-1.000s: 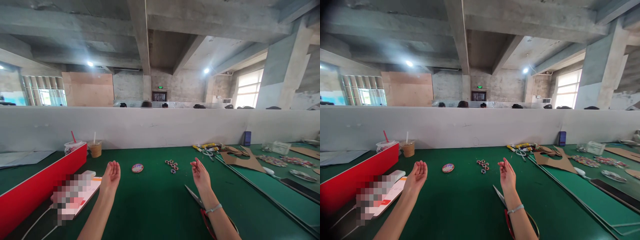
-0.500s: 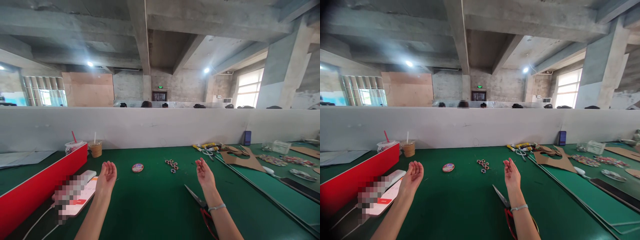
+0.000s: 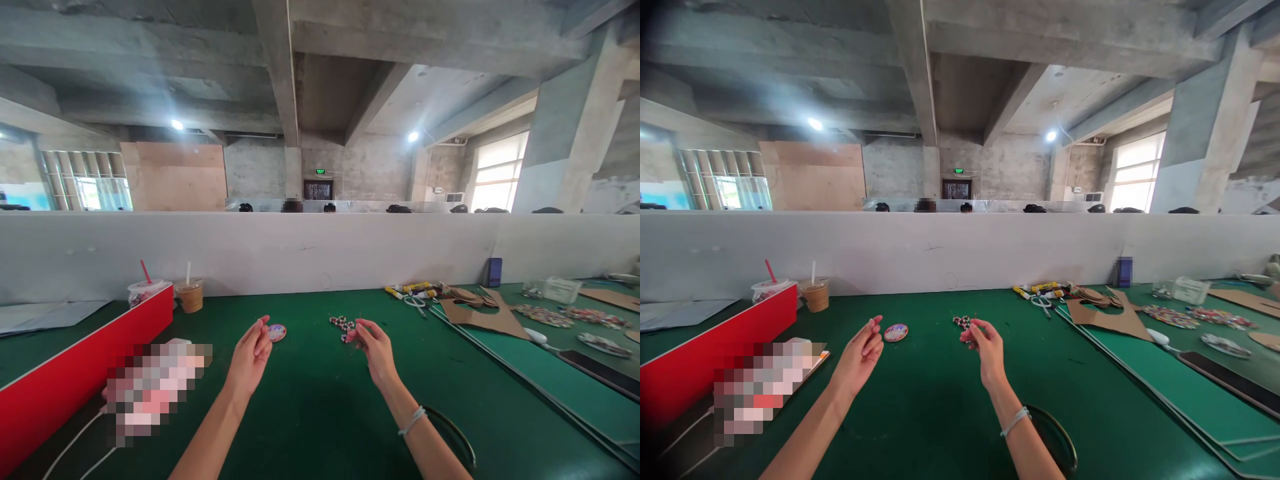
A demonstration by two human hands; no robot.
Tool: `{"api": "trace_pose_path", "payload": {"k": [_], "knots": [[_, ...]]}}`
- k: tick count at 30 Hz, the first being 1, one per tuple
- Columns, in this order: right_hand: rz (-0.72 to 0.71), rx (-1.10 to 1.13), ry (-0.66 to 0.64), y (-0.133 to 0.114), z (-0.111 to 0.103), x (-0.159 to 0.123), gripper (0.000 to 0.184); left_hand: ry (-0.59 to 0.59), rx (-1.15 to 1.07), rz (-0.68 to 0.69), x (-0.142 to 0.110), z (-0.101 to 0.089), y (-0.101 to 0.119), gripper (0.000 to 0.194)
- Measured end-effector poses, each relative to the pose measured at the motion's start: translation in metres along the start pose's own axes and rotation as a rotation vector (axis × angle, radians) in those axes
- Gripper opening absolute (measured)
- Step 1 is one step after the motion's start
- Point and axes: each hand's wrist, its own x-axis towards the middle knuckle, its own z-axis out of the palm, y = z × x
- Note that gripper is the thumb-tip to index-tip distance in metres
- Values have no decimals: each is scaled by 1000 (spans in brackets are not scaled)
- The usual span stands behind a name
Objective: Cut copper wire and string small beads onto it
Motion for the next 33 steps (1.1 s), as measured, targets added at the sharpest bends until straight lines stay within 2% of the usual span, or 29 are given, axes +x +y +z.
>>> {"api": "trace_pose_path", "payload": {"k": [2,4,7,10,13,16,18,22,33], "knots": [[-19,-67,-102,3,12,-8,32,-37,-11,-109,-5,4,0,24],[-26,-96,-132,5,18,-12,32,-44,-40,-201,-5,4,4,34],[-9,-38,-53,5,15,-10,33,-10,73,-193,-1,0,10,32],[20,106,69,1,4,-2,34,-22,449,-180,-3,0,3,19],[40,208,109,-1,-2,3,37,-207,767,-302,-17,5,-20,32],[35,220,68,0,1,2,37,-443,894,-462,-35,11,-46,41],[32,205,35,2,4,-1,35,-542,953,-545,-42,12,-58,42],[25,208,6,3,6,-1,29,-552,1021,-568,-40,4,-66,46],[-106,266,158,-5,-13,14,30,-530,1079,-575,-18,-9,-61,47]]}}
